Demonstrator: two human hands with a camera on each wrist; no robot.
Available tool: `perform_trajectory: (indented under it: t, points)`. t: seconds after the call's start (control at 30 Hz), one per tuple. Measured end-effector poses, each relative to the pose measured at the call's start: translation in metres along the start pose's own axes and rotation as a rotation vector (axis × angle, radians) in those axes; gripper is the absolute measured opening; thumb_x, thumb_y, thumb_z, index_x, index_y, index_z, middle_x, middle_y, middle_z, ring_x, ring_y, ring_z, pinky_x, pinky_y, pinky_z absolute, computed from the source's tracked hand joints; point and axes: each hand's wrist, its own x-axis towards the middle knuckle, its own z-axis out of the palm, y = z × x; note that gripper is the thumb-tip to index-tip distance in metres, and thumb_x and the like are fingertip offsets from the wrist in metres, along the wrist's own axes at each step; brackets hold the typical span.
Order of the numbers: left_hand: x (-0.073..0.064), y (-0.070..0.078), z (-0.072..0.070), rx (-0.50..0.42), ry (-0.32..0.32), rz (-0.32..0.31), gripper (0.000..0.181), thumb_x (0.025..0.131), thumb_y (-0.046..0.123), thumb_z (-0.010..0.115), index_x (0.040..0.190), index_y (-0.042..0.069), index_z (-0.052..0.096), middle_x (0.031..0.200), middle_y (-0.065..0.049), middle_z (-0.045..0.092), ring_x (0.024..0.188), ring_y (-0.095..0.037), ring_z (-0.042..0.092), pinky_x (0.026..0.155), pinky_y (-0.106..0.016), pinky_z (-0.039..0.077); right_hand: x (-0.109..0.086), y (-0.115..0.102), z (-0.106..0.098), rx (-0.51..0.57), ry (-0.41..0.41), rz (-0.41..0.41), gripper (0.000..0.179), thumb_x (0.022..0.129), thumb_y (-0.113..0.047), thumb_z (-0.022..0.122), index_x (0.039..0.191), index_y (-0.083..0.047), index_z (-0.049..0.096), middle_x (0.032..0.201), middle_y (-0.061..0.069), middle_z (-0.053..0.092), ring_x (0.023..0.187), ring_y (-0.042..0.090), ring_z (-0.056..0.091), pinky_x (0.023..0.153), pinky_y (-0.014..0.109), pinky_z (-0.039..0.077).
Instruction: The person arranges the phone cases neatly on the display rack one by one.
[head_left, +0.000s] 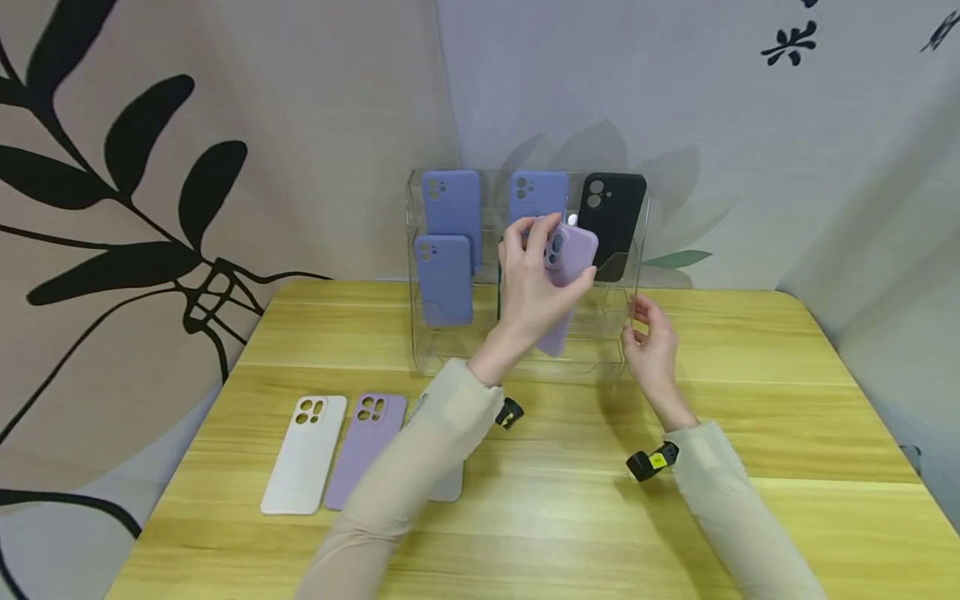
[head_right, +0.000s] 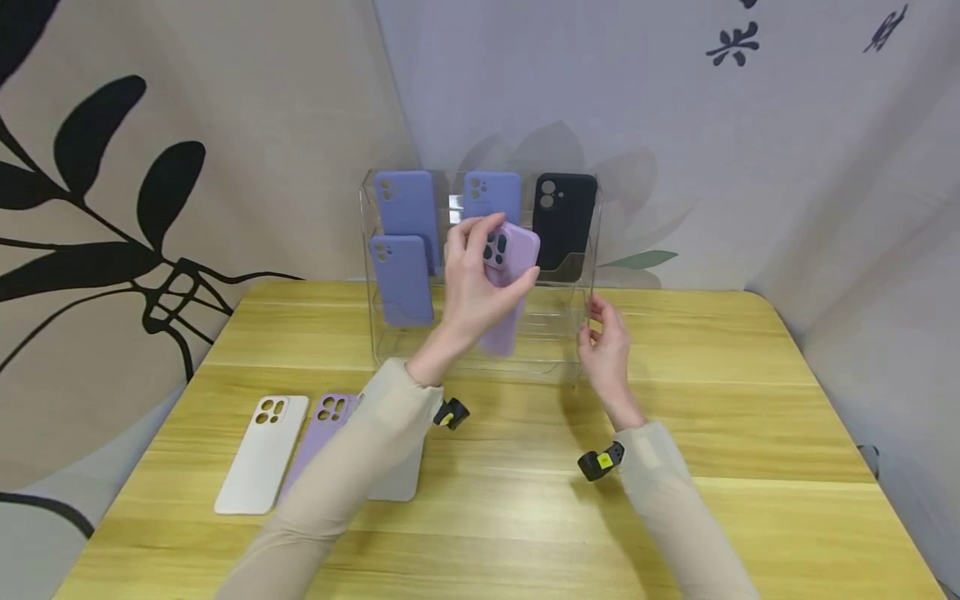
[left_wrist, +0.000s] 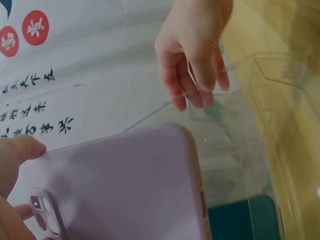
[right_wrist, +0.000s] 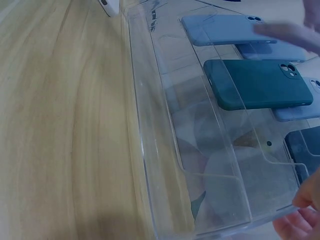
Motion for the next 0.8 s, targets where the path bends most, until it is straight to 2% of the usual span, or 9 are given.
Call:
perform_trajectory:
  t: [0.07,0.1,0.2,0.27,0.3,0.4,0.47,0.63,0.8]
  points:
    - [0.005,0.003,0.008,-0.016,0.011,0.002,0.062,0.074,0.025,0.076,0.127,0.006,0.051,0.126,-0.018,0.038,0.104,-0.029,0.04,0.073,-0.032,0.046,0.0,-0.001,0.0,-0.003,0.002,-0.002,0.038,0.081,0.016,0.053,0.118,0.012,0.052,0.108,0.028,0.058,0.097,0.039,0.059,0.073,0.017,0.054]
    - [0.007,0.004,0.013,-0.02,0.016,-0.002,0.062,0.074,0.025,0.076,0.127,0.007,0.05,0.126,-0.017,0.038,0.104,-0.029,0.039,0.072,-0.031,0.046,0.0,-0.001,0.0,-0.003,0.002,-0.004,0.038,0.08,0.016,0.053,0.118,0.012,0.052,0.108,0.028,0.058,0.096,0.039,0.059,0.073,0.018,0.055]
    - [0.013,0.008,0.025,-0.028,0.042,-0.003,0.061,0.074,0.026,0.076,0.126,0.007,0.05,0.125,-0.016,0.036,0.104,-0.028,0.038,0.07,-0.027,0.046,0.0,-0.002,0.0,-0.014,0.005,-0.022,0.038,0.08,0.016,0.053,0.118,0.013,0.052,0.107,0.028,0.058,0.096,0.04,0.059,0.072,0.036,0.059]
    - [0.016,0.01,0.033,-0.03,0.063,-0.002,0.06,0.073,0.026,0.076,0.125,0.008,0.05,0.124,-0.015,0.036,0.104,-0.027,0.039,0.068,-0.025,0.047,0.0,-0.002,0.001,-0.018,0.009,-0.029,0.037,0.08,0.016,0.052,0.117,0.013,0.052,0.106,0.028,0.059,0.095,0.04,0.06,0.071,0.048,0.057]
    - [0.018,0.011,0.036,-0.028,0.072,0.0,0.06,0.073,0.026,0.076,0.124,0.008,0.05,0.124,-0.015,0.035,0.104,-0.027,0.039,0.068,-0.025,0.047,0.0,-0.002,0.001,-0.02,0.009,-0.029,0.037,0.081,0.016,0.052,0.118,0.013,0.052,0.106,0.028,0.059,0.096,0.04,0.06,0.071,0.048,0.057]
    - [0.021,0.013,0.047,-0.012,0.104,0.0,0.06,0.073,0.028,0.076,0.123,0.008,0.049,0.123,-0.014,0.035,0.104,-0.027,0.039,0.069,-0.024,0.048,0.0,-0.003,0.001,-0.014,0.007,-0.014,0.037,0.081,0.015,0.053,0.118,0.012,0.053,0.106,0.027,0.059,0.096,0.038,0.06,0.073,0.035,0.058]
    - [0.023,0.014,0.053,0.006,0.123,-0.008,0.06,0.073,0.029,0.076,0.123,0.009,0.048,0.122,-0.013,0.035,0.105,-0.026,0.039,0.071,-0.023,0.049,0.0,-0.005,0.001,-0.005,0.002,-0.005,0.037,0.082,0.015,0.053,0.119,0.013,0.052,0.106,0.027,0.059,0.097,0.038,0.06,0.074,0.033,0.057]
    - [0.024,0.015,0.065,0.034,0.178,-0.024,0.059,0.073,0.029,0.076,0.122,0.011,0.047,0.122,-0.013,0.034,0.108,-0.026,0.038,0.077,-0.023,0.05,-0.001,-0.007,0.001,0.017,0.003,-0.001,0.036,0.081,0.017,0.052,0.117,0.014,0.052,0.106,0.028,0.058,0.097,0.041,0.059,0.074,0.049,0.055]
    - [0.024,0.015,0.075,0.063,0.22,-0.034,0.059,0.073,0.028,0.077,0.121,0.01,0.047,0.123,-0.014,0.034,0.111,-0.028,0.038,0.08,-0.025,0.05,-0.001,-0.008,0.0,0.001,0.02,0.013,0.036,0.08,0.017,0.052,0.116,0.014,0.053,0.105,0.027,0.059,0.096,0.04,0.06,0.073,0.046,0.056]
